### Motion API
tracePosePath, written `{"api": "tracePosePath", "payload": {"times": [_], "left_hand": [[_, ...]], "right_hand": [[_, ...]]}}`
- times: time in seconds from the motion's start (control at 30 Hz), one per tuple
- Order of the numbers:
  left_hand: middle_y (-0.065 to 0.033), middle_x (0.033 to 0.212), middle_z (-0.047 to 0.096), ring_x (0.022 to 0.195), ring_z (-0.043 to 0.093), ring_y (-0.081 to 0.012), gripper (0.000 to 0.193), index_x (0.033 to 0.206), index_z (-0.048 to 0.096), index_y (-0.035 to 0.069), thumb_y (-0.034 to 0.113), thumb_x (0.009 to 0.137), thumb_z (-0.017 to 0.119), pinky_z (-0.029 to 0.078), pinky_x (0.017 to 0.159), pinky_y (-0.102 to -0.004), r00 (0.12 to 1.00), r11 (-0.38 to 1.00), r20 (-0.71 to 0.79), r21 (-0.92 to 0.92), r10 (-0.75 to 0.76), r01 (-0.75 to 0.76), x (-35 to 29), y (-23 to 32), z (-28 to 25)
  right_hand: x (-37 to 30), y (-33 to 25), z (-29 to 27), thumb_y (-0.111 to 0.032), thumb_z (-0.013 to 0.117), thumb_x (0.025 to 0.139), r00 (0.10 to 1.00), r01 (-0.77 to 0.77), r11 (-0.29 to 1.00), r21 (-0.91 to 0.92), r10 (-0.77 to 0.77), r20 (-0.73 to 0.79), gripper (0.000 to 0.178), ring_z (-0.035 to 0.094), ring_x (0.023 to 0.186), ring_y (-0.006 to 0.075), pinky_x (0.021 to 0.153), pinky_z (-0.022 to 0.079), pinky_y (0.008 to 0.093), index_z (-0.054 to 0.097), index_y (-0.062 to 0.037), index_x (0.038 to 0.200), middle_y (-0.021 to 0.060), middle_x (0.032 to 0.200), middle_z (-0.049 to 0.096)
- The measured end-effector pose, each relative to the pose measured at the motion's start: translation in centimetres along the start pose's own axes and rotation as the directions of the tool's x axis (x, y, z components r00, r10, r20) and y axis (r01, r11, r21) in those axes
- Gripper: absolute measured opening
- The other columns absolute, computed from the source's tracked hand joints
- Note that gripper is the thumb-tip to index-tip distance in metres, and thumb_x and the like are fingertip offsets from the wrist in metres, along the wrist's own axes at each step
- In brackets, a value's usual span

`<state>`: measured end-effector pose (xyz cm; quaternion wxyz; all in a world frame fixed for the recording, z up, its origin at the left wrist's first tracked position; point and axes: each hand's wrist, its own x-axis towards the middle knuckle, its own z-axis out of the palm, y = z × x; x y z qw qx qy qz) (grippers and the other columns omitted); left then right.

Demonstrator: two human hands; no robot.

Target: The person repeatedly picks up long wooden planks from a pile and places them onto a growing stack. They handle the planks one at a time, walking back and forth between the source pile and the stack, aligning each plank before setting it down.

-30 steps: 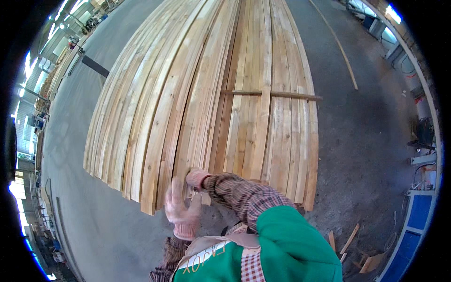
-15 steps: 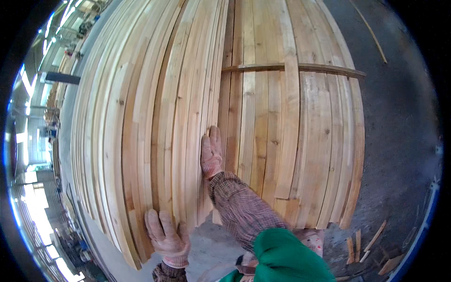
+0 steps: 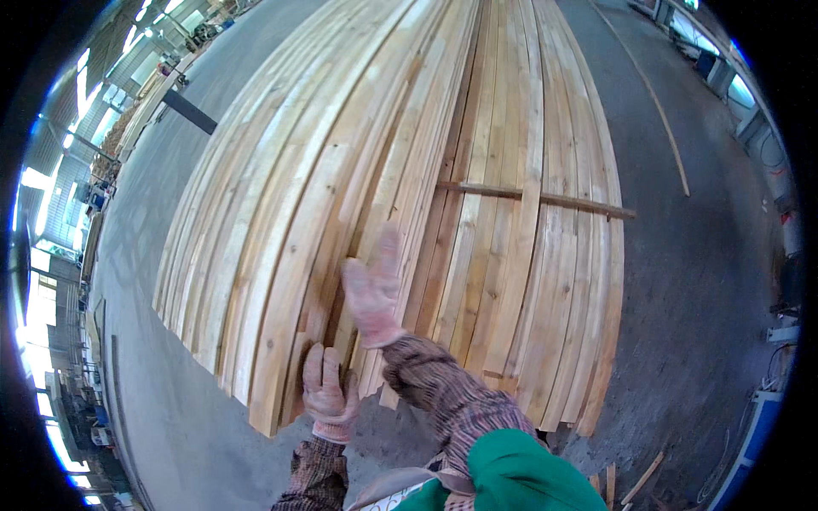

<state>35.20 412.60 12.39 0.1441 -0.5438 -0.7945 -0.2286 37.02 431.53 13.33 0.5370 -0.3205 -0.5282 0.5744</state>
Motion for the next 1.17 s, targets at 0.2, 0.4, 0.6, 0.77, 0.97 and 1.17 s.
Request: {"api": "tracePosePath", "payload": {"times": [0.2, 0.4, 0.6, 0.77, 0.97, 1.17], "left_hand": [[-0.0209, 0.132, 0.056, 0.115, 0.058, -0.0422, 0.047, 0.130, 0.058, 0.004, 0.010, 0.084, 0.062, 0.049, 0.097, -0.0505, 0.989, 0.983, 0.054, -0.115, -0.140, 0.146, 0.1, 0.4, 0.9], [-0.0179, 0.137, 0.054, 0.122, 0.054, -0.0388, 0.047, 0.132, 0.057, 0.006, 0.015, 0.086, 0.061, 0.045, 0.105, -0.0481, 0.994, 0.997, 0.097, 0.056, -0.053, 0.048, -0.2, 1.4, 0.5], [-0.0121, 0.135, 0.056, 0.128, 0.051, -0.0337, 0.043, 0.132, 0.058, 0.009, 0.021, 0.091, 0.058, 0.041, 0.109, -0.0441, 0.954, 0.834, 0.283, 0.547, -0.102, -0.073, -3.3, -1.9, 4.7], [-0.0082, 0.148, 0.053, 0.128, 0.056, -0.0341, 0.053, 0.144, 0.053, 0.021, 0.040, 0.095, 0.053, 0.043, 0.106, -0.0539, 0.849, 0.736, 0.461, 0.663, -0.256, -0.138, -11.8, 13.8, 4.2], [-0.0212, 0.120, 0.069, 0.113, 0.065, -0.0404, 0.062, 0.122, 0.070, 0.007, 0.054, 0.082, 0.060, 0.052, 0.096, -0.0465, 0.267, 0.994, 0.959, 0.074, -0.094, 0.086, -21.2, 46.9, 2.1], [-0.0228, 0.132, 0.062, 0.125, 0.059, -0.0382, 0.066, 0.139, 0.055, 0.009, 0.047, 0.084, 0.058, 0.047, 0.104, -0.0459, 0.211, 0.867, 0.844, -0.455, 0.492, -0.202, -24.1, 69.7, 3.8]], "right_hand": [[1.5, -0.8, 6.2, -0.052, 0.058, 0.096, 0.981, -0.008, 0.909, -0.416, 0.088, 0.172, 0.090, 0.014, 0.153, 0.0404, 0.124, 0.014, 0.0451, 0.019, -0.0003, 0.159, 0.0270, 0.163, 0.020], [-3.6, -5.8, -8.8, -0.050, 0.057, 0.095, 0.844, -0.164, 0.959, -0.232, 0.258, 0.471, 0.083, 0.026, 0.147, 0.0370, 0.120, 0.022, 0.0408, 0.022, -0.0027, 0.153, 0.0236, 0.157, 0.024], [-19.3, -6.9, -45.8, -0.039, 0.055, 0.096, 0.838, -0.190, 0.609, -0.770, 0.509, 0.197, 0.051, 0.045, 0.128, 0.0379, 0.106, 0.038, 0.0439, 0.046, -0.0042, 0.132, 0.0222, 0.134, 0.047], [-40.9, -13.8, -77.5, -0.030, 0.054, 0.097, 0.810, -0.372, -0.052, -0.927, 0.469, -0.352, 0.033, 0.062, 0.113, 0.0386, 0.094, 0.050, 0.0466, 0.066, -0.0054, 0.115, 0.0211, 0.114, 0.066], [-65.9, -18.0, -95.0, -0.023, 0.053, 0.094, 0.070, -0.896, 0.441, 0.055, 0.263, -0.962, 0.028, 0.063, 0.113, 0.0409, 0.094, 0.051, 0.0476, 0.068, -0.0033, 0.108, 0.0231, 0.116, 0.067], [-75.4, -20.0, -96.7, -0.019, 0.069, 0.084, 0.400, -0.777, -0.326, -0.539, 0.406, -0.822, 0.034, 0.063, 0.112, 0.0416, 0.099, 0.048, 0.0520, 0.063, -0.0060, 0.114, 0.0244, 0.108, 0.068]]}}
